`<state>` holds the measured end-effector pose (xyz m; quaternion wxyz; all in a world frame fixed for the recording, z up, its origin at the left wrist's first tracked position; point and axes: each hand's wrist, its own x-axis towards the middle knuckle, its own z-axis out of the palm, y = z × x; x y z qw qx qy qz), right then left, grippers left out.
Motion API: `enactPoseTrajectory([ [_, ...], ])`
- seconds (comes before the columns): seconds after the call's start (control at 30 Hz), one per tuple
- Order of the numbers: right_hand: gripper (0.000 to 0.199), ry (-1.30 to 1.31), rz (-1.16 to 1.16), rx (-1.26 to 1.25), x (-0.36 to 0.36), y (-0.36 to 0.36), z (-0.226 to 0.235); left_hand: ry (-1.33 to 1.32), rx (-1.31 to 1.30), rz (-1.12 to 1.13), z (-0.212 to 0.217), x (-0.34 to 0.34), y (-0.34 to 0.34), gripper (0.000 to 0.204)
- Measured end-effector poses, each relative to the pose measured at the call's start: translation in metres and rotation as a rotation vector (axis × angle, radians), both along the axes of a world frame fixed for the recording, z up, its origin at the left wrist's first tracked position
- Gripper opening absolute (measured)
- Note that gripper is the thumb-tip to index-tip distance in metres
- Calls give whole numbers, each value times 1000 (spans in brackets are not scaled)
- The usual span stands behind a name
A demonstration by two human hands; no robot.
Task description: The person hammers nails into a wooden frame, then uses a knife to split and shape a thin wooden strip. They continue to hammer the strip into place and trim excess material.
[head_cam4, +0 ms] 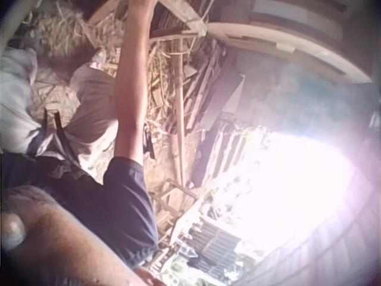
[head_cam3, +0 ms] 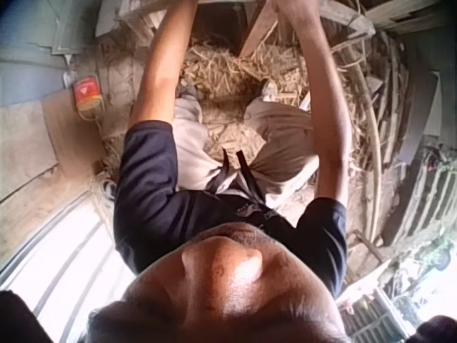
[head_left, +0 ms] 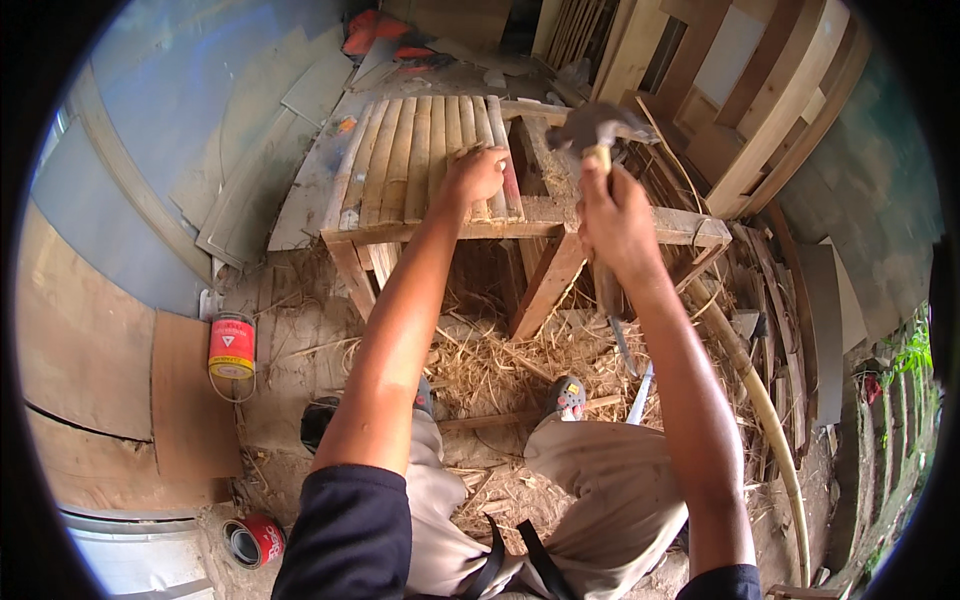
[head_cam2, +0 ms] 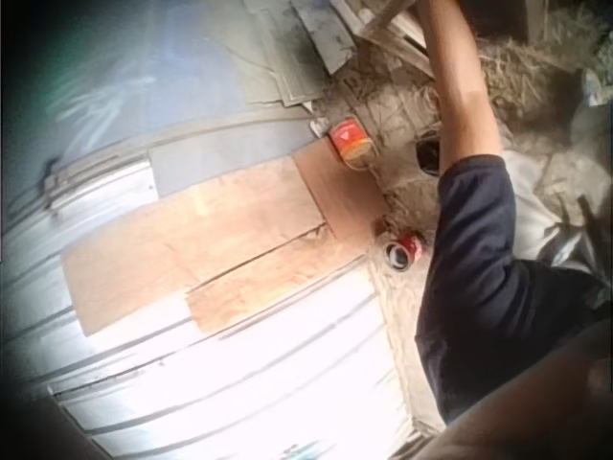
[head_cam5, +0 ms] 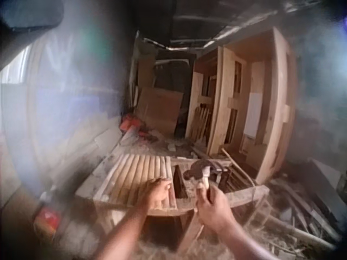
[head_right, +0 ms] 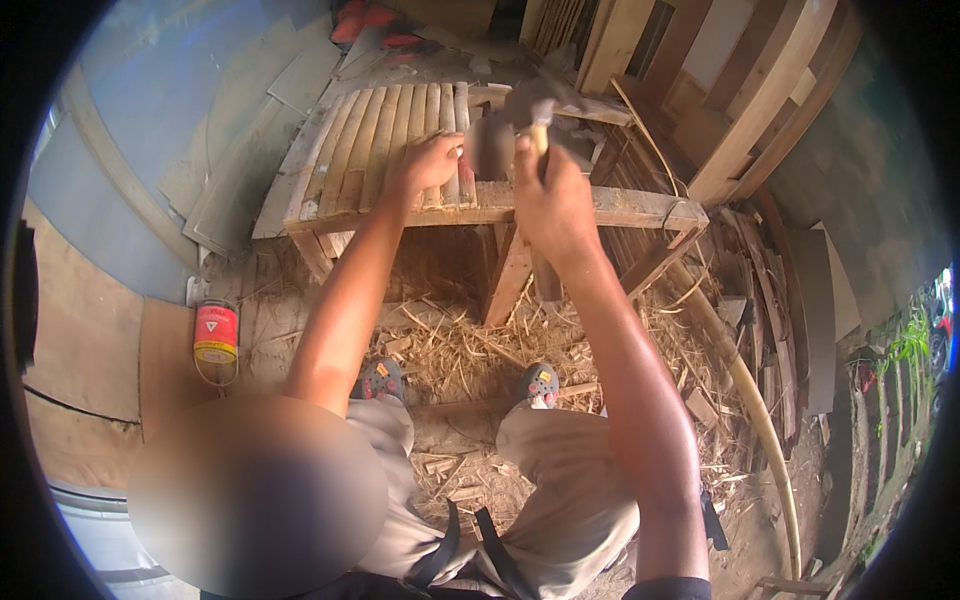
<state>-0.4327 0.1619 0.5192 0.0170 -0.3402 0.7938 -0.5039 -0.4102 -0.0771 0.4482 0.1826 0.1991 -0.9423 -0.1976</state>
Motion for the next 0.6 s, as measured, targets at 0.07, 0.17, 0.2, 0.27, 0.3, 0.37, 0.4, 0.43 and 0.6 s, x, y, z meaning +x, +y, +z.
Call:
enactPoseTrajectory([
  [0.07, 42, -8, 37, -78, 7, -2, 0, -64, -14, -37, 0, -3, -5, 42],
  [0.17, 46, 235, 98, 130, 18, -4, 4, -127, 8, -68, 2, -5, -10, 43],
  [0.2, 47, 217, 162, 247, 16, -5, 10, -184, -22, -75, 4, -5, -12, 43],
  [0.27, 49, 82, 274, 584, 10, -6, 23, -227, -46, -80, 5, -7, -13, 45],
  [0.3, 52, -87, 174, 516, 5, -8, 28, -253, -58, -71, 4, -7, -13, 45],
  [0.37, 53, 64, 78, 304, 1, -9, 32, -187, -19, -46, 0, -9, -14, 45],
  [0.4, 53, 185, 1, 150, 3, -9, 28, -172, -19, -54, -2, -10, -16, 44],
  [0.43, 52, 72, -6, 96, 1, -10, 29, -150, 38, -65, -5, -11, -17, 45],
  [0.6, 49, 542, 225, 369, 10, -13, 19, -214, -50, -191, -9, -21, -35, 48],
])
